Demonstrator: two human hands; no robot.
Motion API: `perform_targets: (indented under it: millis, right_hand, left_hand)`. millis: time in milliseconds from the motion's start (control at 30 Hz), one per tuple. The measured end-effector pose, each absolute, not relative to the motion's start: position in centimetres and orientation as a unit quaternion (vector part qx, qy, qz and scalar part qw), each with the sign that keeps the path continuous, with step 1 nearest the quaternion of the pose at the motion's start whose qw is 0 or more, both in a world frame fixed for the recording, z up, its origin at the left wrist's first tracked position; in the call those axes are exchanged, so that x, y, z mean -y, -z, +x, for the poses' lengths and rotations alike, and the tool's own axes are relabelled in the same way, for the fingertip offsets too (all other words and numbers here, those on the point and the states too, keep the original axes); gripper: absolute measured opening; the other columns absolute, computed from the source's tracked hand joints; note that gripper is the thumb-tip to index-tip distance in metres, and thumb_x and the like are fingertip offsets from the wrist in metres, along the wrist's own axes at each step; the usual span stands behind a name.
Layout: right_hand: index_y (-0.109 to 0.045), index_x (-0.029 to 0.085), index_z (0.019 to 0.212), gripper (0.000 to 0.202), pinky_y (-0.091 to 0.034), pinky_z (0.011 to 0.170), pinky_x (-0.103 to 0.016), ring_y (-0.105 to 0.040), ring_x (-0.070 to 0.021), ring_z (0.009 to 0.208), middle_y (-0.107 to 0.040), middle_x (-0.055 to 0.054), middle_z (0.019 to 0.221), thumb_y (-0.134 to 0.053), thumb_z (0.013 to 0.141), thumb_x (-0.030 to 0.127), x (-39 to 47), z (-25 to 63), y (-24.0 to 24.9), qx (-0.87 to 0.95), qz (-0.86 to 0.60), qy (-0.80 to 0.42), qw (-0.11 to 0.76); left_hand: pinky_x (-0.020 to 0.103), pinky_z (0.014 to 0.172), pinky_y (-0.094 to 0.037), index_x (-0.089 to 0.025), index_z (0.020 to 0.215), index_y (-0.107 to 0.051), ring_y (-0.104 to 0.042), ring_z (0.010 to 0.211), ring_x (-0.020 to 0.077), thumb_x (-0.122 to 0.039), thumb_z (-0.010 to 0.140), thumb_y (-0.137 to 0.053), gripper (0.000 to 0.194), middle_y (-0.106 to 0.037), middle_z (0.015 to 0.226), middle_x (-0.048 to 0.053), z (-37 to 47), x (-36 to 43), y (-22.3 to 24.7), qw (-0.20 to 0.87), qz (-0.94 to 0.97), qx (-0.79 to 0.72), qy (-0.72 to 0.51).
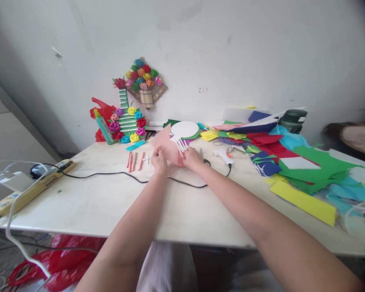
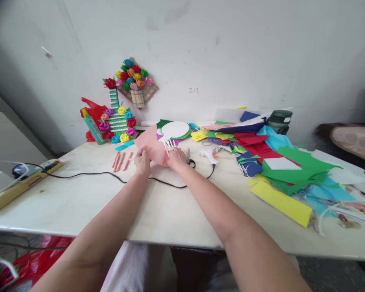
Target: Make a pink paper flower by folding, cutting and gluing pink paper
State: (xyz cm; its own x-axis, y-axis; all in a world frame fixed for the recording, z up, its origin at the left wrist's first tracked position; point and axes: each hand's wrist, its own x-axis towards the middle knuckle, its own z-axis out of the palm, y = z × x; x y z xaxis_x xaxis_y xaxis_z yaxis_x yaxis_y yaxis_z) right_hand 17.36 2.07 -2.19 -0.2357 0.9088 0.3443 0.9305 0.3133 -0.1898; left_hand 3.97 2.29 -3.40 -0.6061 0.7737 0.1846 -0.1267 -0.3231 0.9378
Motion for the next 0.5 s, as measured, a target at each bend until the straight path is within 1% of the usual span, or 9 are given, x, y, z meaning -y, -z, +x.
perform_targets:
  millis: [100,167,267,367,433,500]
  right_hand:
    - [-0.062,0.012,0.104,0.032,-0.039,0.084,-0.04,-0.047,-0.0293,0.105,-0.055,-0.018,0.109,-0.047,0.08,0.026,-2.4,16.5,2.0,0.776,-0.602,0.031,0.183]
    - [-0.063,0.011,0.104,0.031,-0.039,0.084,-0.041,-0.046,-0.0307,0.106,-0.055,-0.019,0.109,-0.047,0.08,0.023,-2.8,16.2,1.9,0.767,-0.617,0.023,0.175]
    - [-0.063,0.011,0.104,0.031,-0.041,0.081,-0.039,-0.049,-0.0298,0.105,-0.056,-0.02,0.109,-0.044,0.08,0.016,-3.6,16.1,1.9,0.753,-0.637,0.017,0.166]
    - [-0.063,0.009,0.105,0.033,-0.043,0.078,-0.038,-0.053,-0.0288,0.102,-0.058,-0.021,0.106,-0.04,0.082,0.013,-4.4,16.3,1.8,0.73,-0.661,0.006,0.174]
    - [-0.062,0.008,0.105,0.031,-0.044,0.077,-0.038,-0.056,-0.0288,0.099,-0.06,-0.021,0.103,-0.041,0.082,0.014,-4.9,16.7,1.8,0.713,-0.677,-0.005,0.182]
    - [-0.063,0.01,0.103,0.029,-0.044,0.077,-0.038,-0.057,-0.0289,0.098,-0.061,-0.021,0.101,-0.048,0.081,0.019,-5.4,17.3,1.7,0.699,-0.691,-0.013,0.184]
  left_hand:
    - [0.025,0.059,-0.041,-0.017,0.071,-0.055,-0.049,0.061,0.0115,-0.038,0.071,-0.051,0.021,-0.049,0.062,-0.001,3.8,-2.4,3.6,0.309,0.326,-0.482,-0.753]
    - [0.025,0.06,-0.041,-0.018,0.072,-0.055,-0.05,0.063,0.0122,-0.039,0.07,-0.051,0.022,-0.049,0.062,-0.001,3.7,-2.5,3.7,0.311,0.33,-0.477,-0.753]
    - [0.025,0.06,-0.041,-0.018,0.071,-0.053,-0.05,0.065,0.013,-0.042,0.07,-0.051,0.024,-0.048,0.062,-0.001,3.7,-2.5,3.9,0.309,0.331,-0.48,-0.752]
    - [0.025,0.059,-0.04,-0.019,0.069,-0.051,-0.049,0.064,0.0131,-0.043,0.07,-0.05,0.025,-0.046,0.061,-0.001,3.7,-2.5,3.9,0.303,0.335,-0.485,-0.749]
    - [0.025,0.059,-0.039,-0.019,0.068,-0.05,-0.049,0.063,0.0129,-0.044,0.07,-0.049,0.025,-0.045,0.06,-0.002,3.6,-2.6,3.9,0.3,0.338,-0.484,-0.749]
    - [0.024,0.058,-0.039,-0.019,0.068,-0.05,-0.048,0.062,0.0125,-0.045,0.071,-0.049,0.026,-0.045,0.06,-0.002,3.4,-2.6,3.8,0.303,0.343,-0.481,-0.748]
